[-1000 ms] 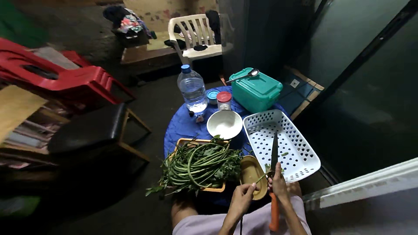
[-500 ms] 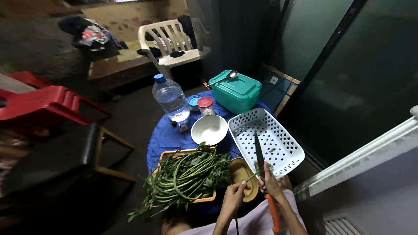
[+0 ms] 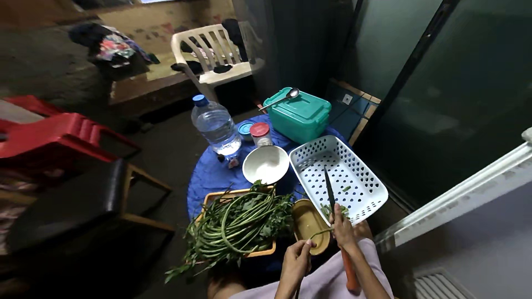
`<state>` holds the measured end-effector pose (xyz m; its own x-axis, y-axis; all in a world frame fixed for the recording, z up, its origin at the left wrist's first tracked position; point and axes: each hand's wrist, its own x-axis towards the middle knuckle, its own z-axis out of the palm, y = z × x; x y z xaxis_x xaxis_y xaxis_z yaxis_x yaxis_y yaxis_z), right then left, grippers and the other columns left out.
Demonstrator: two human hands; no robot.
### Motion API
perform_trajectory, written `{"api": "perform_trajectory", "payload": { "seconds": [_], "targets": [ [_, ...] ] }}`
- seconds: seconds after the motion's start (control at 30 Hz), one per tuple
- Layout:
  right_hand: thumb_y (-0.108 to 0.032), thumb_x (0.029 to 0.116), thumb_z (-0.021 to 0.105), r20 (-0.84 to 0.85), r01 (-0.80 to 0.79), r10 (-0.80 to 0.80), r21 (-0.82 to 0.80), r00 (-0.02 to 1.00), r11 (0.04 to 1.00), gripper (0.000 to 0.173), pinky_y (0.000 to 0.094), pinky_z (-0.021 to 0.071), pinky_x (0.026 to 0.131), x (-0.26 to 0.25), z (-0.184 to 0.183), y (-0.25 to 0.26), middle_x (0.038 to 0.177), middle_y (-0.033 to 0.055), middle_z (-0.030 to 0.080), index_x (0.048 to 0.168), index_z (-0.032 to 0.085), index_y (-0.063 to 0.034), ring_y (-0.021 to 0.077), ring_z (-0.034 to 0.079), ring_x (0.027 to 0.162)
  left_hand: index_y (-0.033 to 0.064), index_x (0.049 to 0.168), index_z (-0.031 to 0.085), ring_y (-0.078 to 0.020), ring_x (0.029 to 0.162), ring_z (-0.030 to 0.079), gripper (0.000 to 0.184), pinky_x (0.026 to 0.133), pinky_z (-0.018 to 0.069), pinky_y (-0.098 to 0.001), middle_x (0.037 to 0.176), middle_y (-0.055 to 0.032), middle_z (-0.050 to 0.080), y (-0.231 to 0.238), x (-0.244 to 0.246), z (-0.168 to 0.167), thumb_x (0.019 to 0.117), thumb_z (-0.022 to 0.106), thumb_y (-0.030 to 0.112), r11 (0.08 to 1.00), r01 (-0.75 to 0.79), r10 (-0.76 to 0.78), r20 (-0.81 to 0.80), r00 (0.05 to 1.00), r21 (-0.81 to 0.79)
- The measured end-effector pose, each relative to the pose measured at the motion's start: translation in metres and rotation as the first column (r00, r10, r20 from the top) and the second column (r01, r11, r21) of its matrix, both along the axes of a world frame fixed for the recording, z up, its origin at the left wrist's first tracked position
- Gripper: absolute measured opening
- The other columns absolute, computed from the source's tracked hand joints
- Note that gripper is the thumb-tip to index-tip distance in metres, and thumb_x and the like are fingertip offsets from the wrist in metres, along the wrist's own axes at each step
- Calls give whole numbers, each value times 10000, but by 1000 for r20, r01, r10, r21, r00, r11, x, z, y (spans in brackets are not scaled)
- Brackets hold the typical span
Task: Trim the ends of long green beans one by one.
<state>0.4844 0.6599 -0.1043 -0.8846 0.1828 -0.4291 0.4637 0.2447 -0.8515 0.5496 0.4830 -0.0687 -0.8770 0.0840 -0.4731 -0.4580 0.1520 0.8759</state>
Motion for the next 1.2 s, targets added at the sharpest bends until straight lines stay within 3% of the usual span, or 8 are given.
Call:
{"api": "perform_trajectory", "payload": {
  "seconds": [0.2, 0.43, 0.67, 0.77, 0.87, 0.93, 1.07, 1.2],
  "targets": [
    [-518, 1102, 145, 4, -78, 78, -70, 997, 995, 668, 384, 471, 545, -3, 2, 18, 677, 44, 496, 1462, 510, -89, 182, 471, 531, 9, 1084, 711, -61, 474, 497, 330, 468, 450, -215, 625, 14, 550, -1, -8, -7, 1106, 448, 207, 997, -71, 71, 32, 997, 11],
    [-470, 1111, 209, -96, -364, 359, -41, 929, 931, 624, 358, 470, 607, 18, 10, 0, 679, 18, 511, 1230, 651, -46, 134, 471, 566, 14, 1094, 704, -45, 462, 460, 334, 447, 411, -198, 611, 31, 525, 10, -19, -4, 1108, 444, 223, 985, 13, -28, 89, 996, 170],
    [-442, 1122, 250, -31, -200, 206, 137, 978, 970, 655, 510, 516, 809, 7, 15, 0, 862, 196, 649, 1078, 680, 51, 313, 638, 818, 29, 1058, 729, -54, 488, 522, 281, 491, 472, -219, 627, 26, 577, -4, 0, -2, 1080, 511, 204, 998, 56, -57, 39, 998, 20],
    [-491, 1111, 181, -41, -130, 137, 145, 990, 981, 694, 450, 488, 655, -1, 4, 8, 739, 110, 575, 992, 657, -1, 239, 562, 654, 34, 1052, 737, -61, 476, 509, 284, 482, 458, -224, 617, 19, 574, -2, -3, -3, 1081, 516, 211, 998, 54, -54, 39, 998, -14],
    [-494, 1110, 186, -31, -126, 128, 69, 991, 990, 662, 454, 510, 658, -3, 3, 19, 785, 126, 607, 1375, 600, -51, 244, 559, 640, 43, 1056, 742, -64, 467, 501, 307, 471, 444, -225, 605, 17, 569, 2, -13, -2, 1089, 505, 235, 997, 65, -62, 56, 996, -43],
    [-497, 1108, 175, -46, -175, 175, -6, 984, 984, 638, 383, 483, 568, 3, 3, 21, 694, 48, 537, 1419, 563, -99, 176, 498, 552, 48, 1060, 737, -64, 487, 512, 317, 491, 455, -228, 618, 23, 567, 8, -23, -4, 1092, 496, 250, 995, 96, -94, 57, 994, -40],
    [-509, 1099, 180, -66, -289, 282, -138, 957, 947, 642, 316, 442, 513, 13, 5, 16, 620, -23, 466, 1121, 640, -61, 104, 440, 499, 27, 1080, 717, -58, 517, 536, 330, 515, 484, -223, 653, 27, 583, 19, -37, -7, 1097, 478, 253, 982, 163, -168, 38, 985, 97],
    [-509, 1103, 185, -56, -247, 245, -32, 968, 969, 673, 358, 462, 563, 10, 1, 15, 647, 14, 492, 1071, 657, -31, 143, 470, 539, 34, 1079, 726, -56, 522, 548, 311, 520, 484, -220, 655, 26, 606, 12, -30, -2, 1087, 507, 256, 981, 172, -180, 86, 980, 95]
  ]
}}
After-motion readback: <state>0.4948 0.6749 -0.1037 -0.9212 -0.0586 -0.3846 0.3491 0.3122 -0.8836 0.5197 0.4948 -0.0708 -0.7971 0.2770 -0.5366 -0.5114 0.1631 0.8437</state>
